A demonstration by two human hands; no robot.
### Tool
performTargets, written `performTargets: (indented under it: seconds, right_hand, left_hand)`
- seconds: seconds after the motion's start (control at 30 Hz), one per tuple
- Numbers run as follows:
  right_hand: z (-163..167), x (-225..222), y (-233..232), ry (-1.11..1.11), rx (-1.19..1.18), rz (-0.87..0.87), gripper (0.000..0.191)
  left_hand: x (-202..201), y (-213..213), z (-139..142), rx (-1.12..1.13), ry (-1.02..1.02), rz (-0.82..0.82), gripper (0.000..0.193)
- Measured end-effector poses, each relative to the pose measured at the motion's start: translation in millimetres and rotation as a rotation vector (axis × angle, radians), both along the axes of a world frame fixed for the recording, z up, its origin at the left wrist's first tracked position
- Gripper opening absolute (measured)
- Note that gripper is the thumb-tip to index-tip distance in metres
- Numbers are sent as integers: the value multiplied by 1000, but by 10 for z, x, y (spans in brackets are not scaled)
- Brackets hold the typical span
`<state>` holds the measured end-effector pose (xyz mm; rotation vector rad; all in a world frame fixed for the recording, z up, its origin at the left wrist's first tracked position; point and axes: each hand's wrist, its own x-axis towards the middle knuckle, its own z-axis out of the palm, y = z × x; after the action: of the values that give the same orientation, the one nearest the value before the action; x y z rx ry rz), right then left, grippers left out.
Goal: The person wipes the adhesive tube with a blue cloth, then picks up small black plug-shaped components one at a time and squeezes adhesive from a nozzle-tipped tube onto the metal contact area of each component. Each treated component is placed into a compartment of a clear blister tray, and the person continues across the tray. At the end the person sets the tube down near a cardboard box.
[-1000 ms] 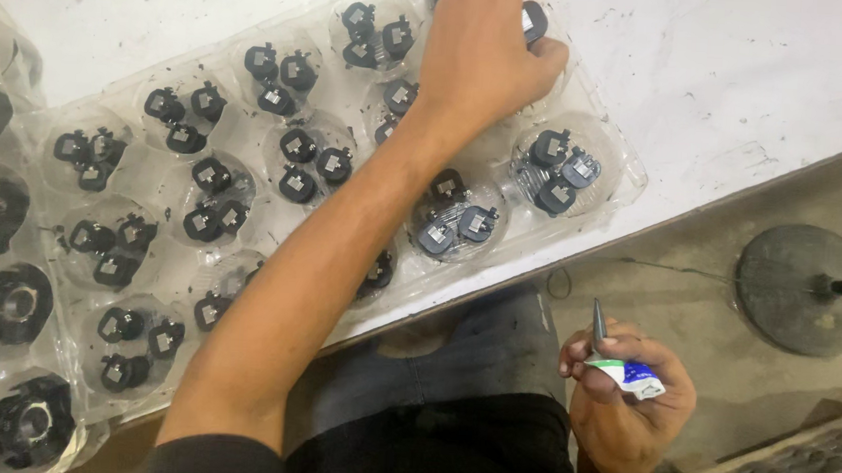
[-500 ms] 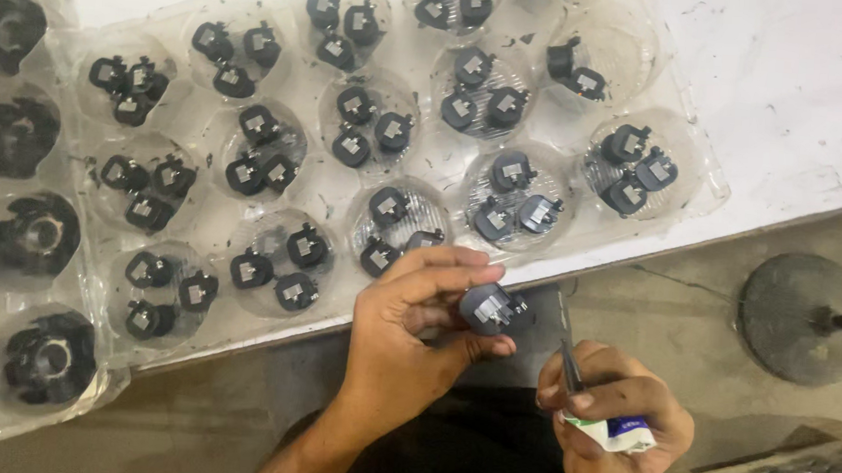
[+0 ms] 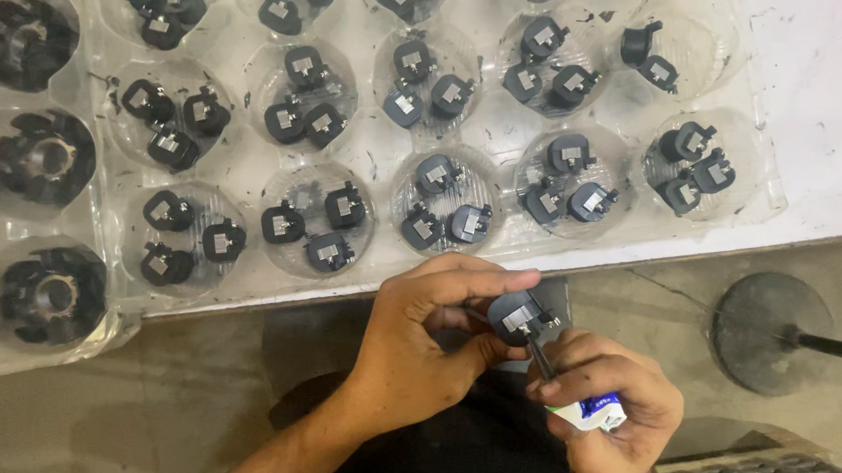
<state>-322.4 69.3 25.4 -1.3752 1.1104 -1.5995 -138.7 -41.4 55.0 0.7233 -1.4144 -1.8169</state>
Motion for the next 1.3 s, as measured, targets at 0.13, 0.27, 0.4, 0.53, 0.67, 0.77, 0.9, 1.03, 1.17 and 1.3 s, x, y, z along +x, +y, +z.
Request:
performTargets:
  seconds: [0.13,0.27,0.4,0.53,0.67,0.77,0.9,1.03,1.17,1.3]
  right_hand:
    - [81,14,-18,-20,47,13,14]
    - [102,4,-44,37,36,17,13]
    - [63,14,-40,36,26,-1,12]
    - [38,10,-25,66,20,-6,12]
    - [40,22,-23,73,16,-13,11]
    - [51,37,-21,80,27,-13,12]
    - [55,34,-12,110,32,-13,13]
    - [29,33,0,91,27,-14,11]
    - [-21,107,0,24,-54,-96,10]
    - [-62,196,-36,-48,-174,-239,24]
  left_hand:
    - [28,-19,-21,59,21,-72,52]
    - [43,-36,-69,116,24,-107,51]
    - [35,-28,-111,146,55,-101,50]
    - [24,-29,-135,211,93,-105,48]
    - [22,-36,-136,190,34,-96,47]
    - [26,-41,-144,191,21,-88,47]
    - [29,-33,-187,223,66,-96,46]
    - [14,-21,-279,275,156,-128,47]
    - [20,6,-399,345,324,-201,48]
    - [22,74,-501,500,428,-277,51]
